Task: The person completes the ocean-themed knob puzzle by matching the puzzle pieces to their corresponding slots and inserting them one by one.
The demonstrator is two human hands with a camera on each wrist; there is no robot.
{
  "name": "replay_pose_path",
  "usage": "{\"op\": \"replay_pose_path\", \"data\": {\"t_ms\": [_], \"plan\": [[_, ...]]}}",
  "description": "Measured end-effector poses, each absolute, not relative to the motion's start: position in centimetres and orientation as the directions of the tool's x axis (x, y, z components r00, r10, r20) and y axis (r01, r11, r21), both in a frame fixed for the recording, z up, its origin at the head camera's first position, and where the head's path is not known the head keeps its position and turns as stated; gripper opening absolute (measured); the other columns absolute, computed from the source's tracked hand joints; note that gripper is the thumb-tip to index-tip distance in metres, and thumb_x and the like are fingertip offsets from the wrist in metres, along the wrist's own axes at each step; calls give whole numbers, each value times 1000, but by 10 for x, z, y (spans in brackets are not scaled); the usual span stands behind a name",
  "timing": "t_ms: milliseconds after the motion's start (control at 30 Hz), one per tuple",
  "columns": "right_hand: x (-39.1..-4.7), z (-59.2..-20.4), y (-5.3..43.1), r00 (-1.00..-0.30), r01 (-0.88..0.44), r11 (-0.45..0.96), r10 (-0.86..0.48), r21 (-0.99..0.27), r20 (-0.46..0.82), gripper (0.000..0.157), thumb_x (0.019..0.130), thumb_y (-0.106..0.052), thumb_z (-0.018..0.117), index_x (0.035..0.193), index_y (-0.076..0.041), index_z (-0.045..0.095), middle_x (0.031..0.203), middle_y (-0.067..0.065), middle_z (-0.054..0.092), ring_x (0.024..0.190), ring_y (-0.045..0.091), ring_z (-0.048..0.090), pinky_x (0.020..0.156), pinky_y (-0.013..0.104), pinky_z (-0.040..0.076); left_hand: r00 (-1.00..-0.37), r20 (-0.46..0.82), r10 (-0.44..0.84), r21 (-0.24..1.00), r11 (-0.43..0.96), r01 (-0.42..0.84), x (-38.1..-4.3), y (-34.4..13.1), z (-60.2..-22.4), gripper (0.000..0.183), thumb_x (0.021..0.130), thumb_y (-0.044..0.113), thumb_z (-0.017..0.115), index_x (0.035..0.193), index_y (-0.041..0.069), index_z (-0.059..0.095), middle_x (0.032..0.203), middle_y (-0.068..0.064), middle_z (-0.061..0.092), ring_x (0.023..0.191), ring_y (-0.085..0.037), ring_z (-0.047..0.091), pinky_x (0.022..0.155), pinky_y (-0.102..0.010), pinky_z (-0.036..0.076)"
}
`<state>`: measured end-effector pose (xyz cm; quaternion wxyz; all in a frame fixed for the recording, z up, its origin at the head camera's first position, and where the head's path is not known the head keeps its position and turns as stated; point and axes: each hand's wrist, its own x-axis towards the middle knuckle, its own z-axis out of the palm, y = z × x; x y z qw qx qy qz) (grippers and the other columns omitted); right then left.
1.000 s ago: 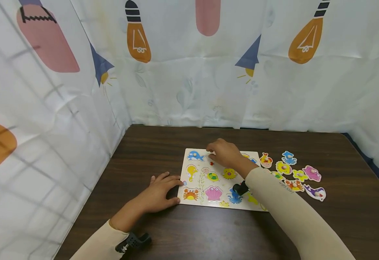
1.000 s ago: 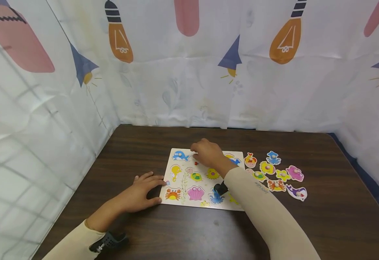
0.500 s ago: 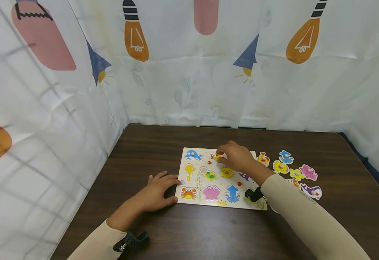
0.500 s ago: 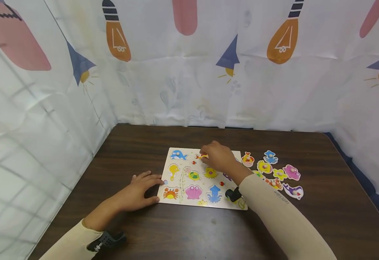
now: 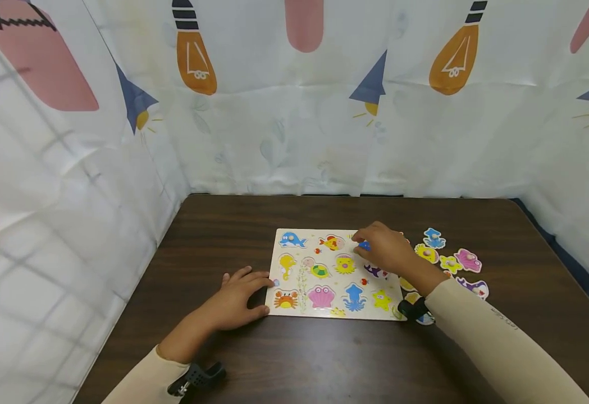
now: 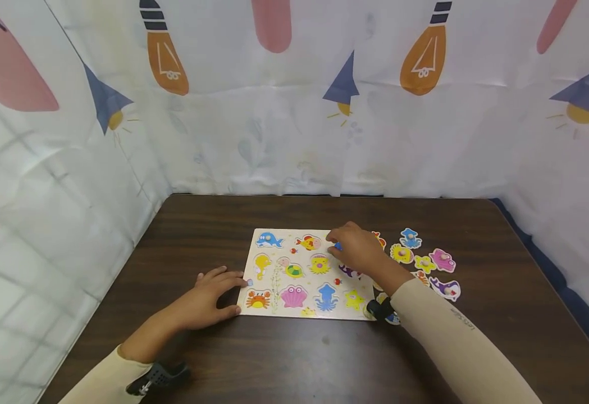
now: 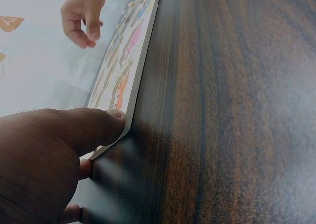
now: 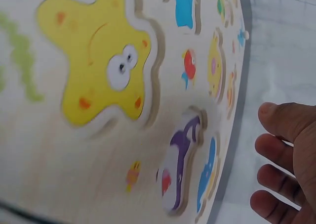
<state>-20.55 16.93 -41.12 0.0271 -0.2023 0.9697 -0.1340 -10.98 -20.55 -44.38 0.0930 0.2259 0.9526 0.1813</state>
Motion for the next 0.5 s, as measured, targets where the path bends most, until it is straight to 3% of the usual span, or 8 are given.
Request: {"op": "replay_pose_path", "data": {"t_ms": [500], "plan": [[-205,-414,225,-959,-267,914,-282,-306,-3,31,95,-27,76,123,-11,72,116,10,68,109,31,59,77,52,56,-879,-82,470,388,827,406,-110,-207,-447,52,92,38,77,140,25,61,154,-1,48,148,-43,30,106,-82,15]]}}
